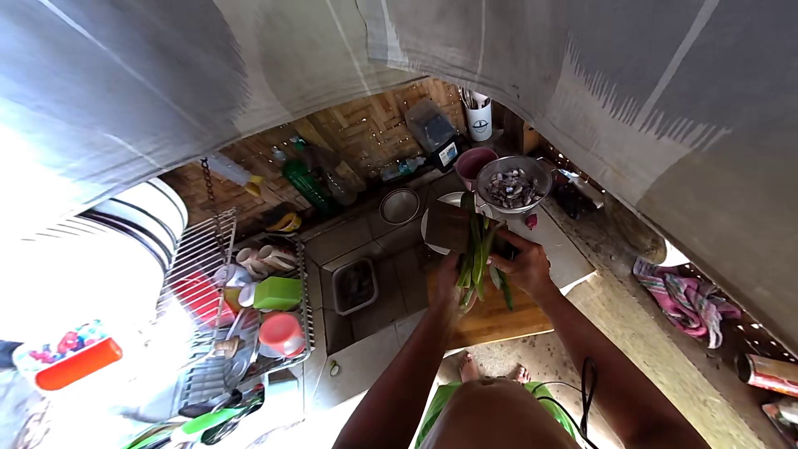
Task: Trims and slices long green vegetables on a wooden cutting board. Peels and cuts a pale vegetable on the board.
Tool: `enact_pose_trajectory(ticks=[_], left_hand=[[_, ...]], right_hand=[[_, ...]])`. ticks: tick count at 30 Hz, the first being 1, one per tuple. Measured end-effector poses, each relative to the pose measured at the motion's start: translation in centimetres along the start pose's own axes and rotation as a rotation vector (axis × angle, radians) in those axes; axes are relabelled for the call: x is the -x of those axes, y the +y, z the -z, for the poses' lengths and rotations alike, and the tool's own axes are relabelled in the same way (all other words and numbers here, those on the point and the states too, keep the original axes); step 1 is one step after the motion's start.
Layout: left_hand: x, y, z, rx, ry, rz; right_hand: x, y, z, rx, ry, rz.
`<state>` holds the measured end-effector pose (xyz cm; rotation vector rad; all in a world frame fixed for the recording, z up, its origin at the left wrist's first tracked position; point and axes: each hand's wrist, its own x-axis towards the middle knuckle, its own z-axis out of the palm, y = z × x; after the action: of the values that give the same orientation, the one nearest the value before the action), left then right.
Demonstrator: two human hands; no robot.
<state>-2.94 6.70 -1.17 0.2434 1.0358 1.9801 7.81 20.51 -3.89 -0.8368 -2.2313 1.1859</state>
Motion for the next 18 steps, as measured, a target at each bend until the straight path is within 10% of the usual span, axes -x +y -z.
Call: enact_pose_trajectory(ticks=[18], left_hand=[[1.2, -0.8, -0.7, -0.017, 0.074, 0.086]], right_hand=[[-0.8, 1.1, -0.3, -0.009, 0.036, -0.041]])
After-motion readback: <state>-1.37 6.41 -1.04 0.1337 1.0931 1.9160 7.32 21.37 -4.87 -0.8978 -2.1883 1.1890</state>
